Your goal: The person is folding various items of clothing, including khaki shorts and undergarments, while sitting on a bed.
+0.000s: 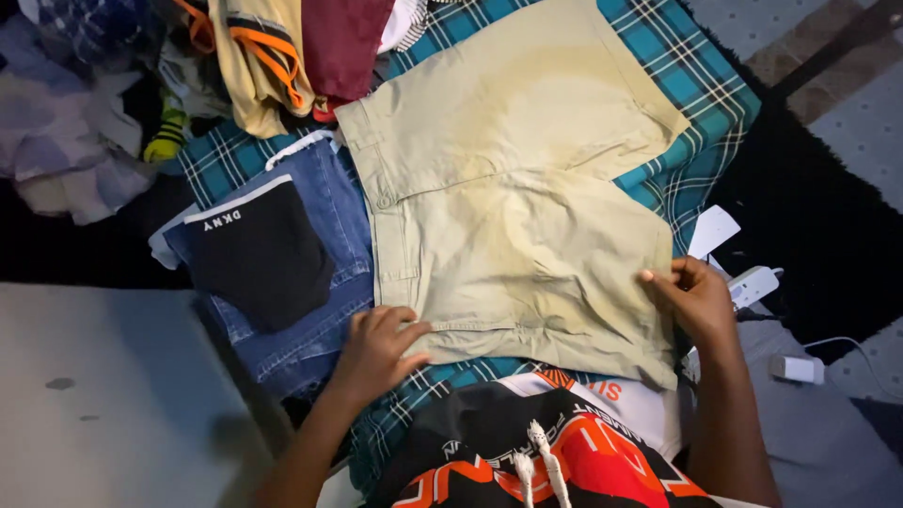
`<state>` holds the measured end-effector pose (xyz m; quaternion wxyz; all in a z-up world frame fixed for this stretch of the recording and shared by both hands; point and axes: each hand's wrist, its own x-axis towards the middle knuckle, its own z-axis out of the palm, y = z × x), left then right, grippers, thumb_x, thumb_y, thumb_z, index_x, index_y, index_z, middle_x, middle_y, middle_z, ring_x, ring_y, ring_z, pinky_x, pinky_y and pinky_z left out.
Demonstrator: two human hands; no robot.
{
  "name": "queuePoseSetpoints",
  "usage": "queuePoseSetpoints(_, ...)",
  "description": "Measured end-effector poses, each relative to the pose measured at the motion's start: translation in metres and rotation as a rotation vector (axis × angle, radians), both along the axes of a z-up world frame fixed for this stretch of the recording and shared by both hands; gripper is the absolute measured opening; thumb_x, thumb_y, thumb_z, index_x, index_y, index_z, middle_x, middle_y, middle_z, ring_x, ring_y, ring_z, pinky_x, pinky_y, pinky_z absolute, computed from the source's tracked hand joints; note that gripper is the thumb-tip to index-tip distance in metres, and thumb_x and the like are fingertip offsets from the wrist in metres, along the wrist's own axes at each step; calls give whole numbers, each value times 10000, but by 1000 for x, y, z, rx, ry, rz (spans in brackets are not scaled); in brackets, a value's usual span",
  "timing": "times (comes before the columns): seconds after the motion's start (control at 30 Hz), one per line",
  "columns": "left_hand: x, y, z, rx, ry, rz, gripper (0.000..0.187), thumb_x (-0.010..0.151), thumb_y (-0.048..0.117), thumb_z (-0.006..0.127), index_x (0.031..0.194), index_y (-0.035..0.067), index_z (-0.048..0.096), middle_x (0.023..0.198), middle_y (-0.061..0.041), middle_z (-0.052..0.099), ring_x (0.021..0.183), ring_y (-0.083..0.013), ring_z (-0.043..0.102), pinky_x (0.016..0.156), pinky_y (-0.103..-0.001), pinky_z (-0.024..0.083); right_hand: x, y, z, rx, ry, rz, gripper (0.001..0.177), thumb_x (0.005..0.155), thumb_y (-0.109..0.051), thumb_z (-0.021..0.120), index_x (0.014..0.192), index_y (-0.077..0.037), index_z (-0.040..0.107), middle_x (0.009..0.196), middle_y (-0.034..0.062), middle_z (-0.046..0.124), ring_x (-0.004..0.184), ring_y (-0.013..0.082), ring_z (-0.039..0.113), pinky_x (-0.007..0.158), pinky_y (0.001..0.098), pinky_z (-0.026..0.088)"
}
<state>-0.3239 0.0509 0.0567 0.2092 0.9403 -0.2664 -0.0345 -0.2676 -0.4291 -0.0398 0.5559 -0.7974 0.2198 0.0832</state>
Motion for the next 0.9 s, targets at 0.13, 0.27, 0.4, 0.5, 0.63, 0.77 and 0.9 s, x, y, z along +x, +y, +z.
queuePoseSetpoints(0.13,-17,9,-1,65,-55,127,405,768,333,829,1133,186,731,1123,-14,628,1097,-242,570,942,-459,407,-8,-18,-11,282,-97,-155,289,963,-278,780,1116,-54,680,880,8,646,701,77,522,608,232,398)
queuePoseSetpoints(0.27,-23,11,-2,61,-70,163,426,758,343,828,1139,183,727,1086,-23,616,1051,-251,561,915,-453,410,-18,-40,-23,484,-209,-106,315,1052,-297,780,1082,-23,628,891,8,629,777,84,522,678,223,423)
queuePoseSetpoints(0.4,-20,15,-4,112,-85,131,480,724,347,834,1160,184,717,1053,-31,606,1013,-253,553,892,-463,421,-35,-25,2,240,331,248,435,729,-166,812,1121,-25,688,974,123,784,870,240,745,784,385,612)
queuePoseSetpoints(0.5,-22,17,-9,171,-67,127,510,727,322,838,1197,182,699,1048,-30,606,997,-242,556,868,-457,433,-50,-19,9,240,395,413,492,685,-152,852,1150,-48,729,1041,123,820,936,235,756,865,414,602)
queuePoseSetpoints(0.63,-23,19,-17,199,-89,141,492,755,235,835,1223,196,688,1015,-3,612,972,-221,566,839,-424,452,-64,-41,-15,120,429,279,439,747,-184,831,1136,10,765,1005,199,833,934,297,773,863,488,615)
queuePoseSetpoints(0.77,-19,15,-8,150,-124,155,481,734,154,821,1197,167,691,989,-2,627,951,-219,582,829,-403,462,-73,-66,-24,490,7,259,447,774,-204,843,1125,54,745,1028,200,806,980,290,752,920,450,582)
queuePoseSetpoints(0.9,-18,20,-3,27,-125,159,436,692,141,833,1107,122,698,928,-30,629,884,-223,593,790,-396,454,-71,-56,-12,305,228,457,524,648,-188,876,1122,-7,744,1042,151,822,993,266,746,889,438,586)
